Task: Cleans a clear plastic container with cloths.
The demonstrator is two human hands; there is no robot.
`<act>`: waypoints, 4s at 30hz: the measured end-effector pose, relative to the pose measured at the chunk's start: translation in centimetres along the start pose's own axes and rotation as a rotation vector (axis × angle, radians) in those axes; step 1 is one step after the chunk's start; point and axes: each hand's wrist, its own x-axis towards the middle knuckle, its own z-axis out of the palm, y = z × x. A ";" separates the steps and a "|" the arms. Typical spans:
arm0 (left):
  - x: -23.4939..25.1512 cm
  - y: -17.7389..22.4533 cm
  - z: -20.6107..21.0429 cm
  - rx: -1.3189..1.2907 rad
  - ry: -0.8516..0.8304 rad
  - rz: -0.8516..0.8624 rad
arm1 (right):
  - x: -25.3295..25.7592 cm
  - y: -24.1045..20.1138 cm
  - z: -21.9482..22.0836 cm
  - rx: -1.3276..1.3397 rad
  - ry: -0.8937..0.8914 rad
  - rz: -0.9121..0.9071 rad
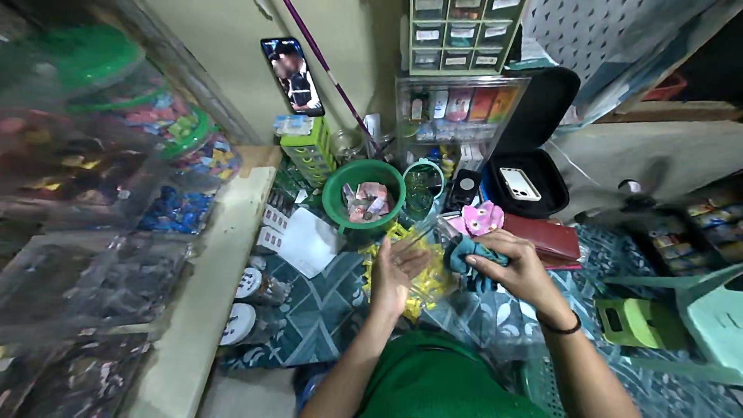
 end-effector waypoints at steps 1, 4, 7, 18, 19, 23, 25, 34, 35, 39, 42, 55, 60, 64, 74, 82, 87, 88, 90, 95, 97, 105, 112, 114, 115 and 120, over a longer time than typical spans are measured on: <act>0.4 -0.2 -0.2 0.021 -0.003 -0.024 | -0.4 -0.6 0.0 -0.058 0.026 -0.091; 0.4 -0.1 -0.5 -0.047 -0.156 -0.202 | -1.3 -1.9 -0.6 -0.249 -0.065 -0.362; 0.5 -0.3 -0.6 -0.234 -0.287 -0.326 | -2.0 -2.0 -0.8 -0.238 -0.252 -0.408; -0.9 -2.5 0.3 -0.075 -0.419 -0.162 | 1.0 -1.5 3.4 -0.226 0.190 -0.055; -1.3 -2.5 0.5 -0.032 -0.419 -0.136 | 1.0 -0.9 5.7 -0.306 0.200 -0.018; -1.2 -2.1 -0.4 0.045 -0.306 -0.123 | -1.3 -2.1 11.1 -0.411 0.170 -0.105; -0.8 -1.9 -1.1 0.029 -0.302 -0.069 | -3.2 -2.9 11.5 -0.407 0.121 -0.227; -2.4 -2.0 0.6 -0.027 -0.320 -0.217 | -1.2 -1.3 7.9 -0.440 0.092 -0.351; -2.7 -2.1 0.9 0.010 -0.322 -0.235 | -0.5 -1.2 7.7 -0.455 0.106 -0.324; -2.8 -2.6 0.7 0.026 -0.287 -0.107 | -0.2 -0.8 6.9 -0.522 0.149 -0.203; -2.6 -2.3 0.0 -0.016 -0.389 -0.024 | -0.6 0.2 5.5 -0.624 0.211 0.011; -0.1 0.1 0.6 0.084 -0.262 0.037 | -4.1 -3.6 9.6 -0.487 0.031 -0.315; 0.8 -0.1 -0.6 -0.047 -0.269 0.000 | -6.3 -1.1 7.3 -0.531 0.079 -0.343; 0.4 0.5 -1.7 0.006 -0.321 -0.031 | -5.9 1.2 3.4 -0.632 0.138 -0.251; -0.4 0.8 -2.2 -0.075 -0.341 -0.079 | -7.5 -4.5 -13.6 -0.302 0.517 0.017; -0.2 -0.2 -3.5 -0.090 -0.241 -0.146 | -9.4 -2.9 -18.0 -0.302 0.814 0.210; -0.2 -0.5 -5.4 -0.135 -0.215 -0.132 | -12.6 3.8 -14.1 -0.314 0.919 0.586; -0.2 -0.5 -5.7 -0.138 -0.200 -0.133 | -13.5 5.6 -13.1 -0.310 0.903 0.668; -0.5 -0.4 -6.3 -0.157 -0.165 -0.142 | -15.6 8.6 -11.7 -0.312 0.687 0.818; -0.7 -0.4 -7.2 -0.164 -0.134 -0.173 | -11.5 8.7 -9.4 -0.418 0.153 0.881; -0.9 -0.7 -7.1 -0.142 -0.153 -0.194 | -7.3 8.5 -7.3 -0.424 0.135 0.758; -1.5 -1.4 -6.3 -0.132 -0.125 -0.203 | 2.7 15.2 1.7 -0.471 -0.473 0.712; -1.0 -2.0 -5.8 -0.191 -0.096 -0.235 | 2.8 1.8 -2.2 -0.017 -0.177 0.238; -1.0 -2.0 -4.4 -0.269 -0.063 -0.262 | 1.9 0.2 0.1 0.212 -0.200 0.067; -1.3 -2.2 -3.7 -0.309 -0.030 -0.250 | 1.6 -0.2 1.8 0.256 -0.229 0.027; -6.1 -3.7 -5.7 -0.140 -0.177 0.031 | -1.8 -2.5 12.8 0.045 -0.080 -0.133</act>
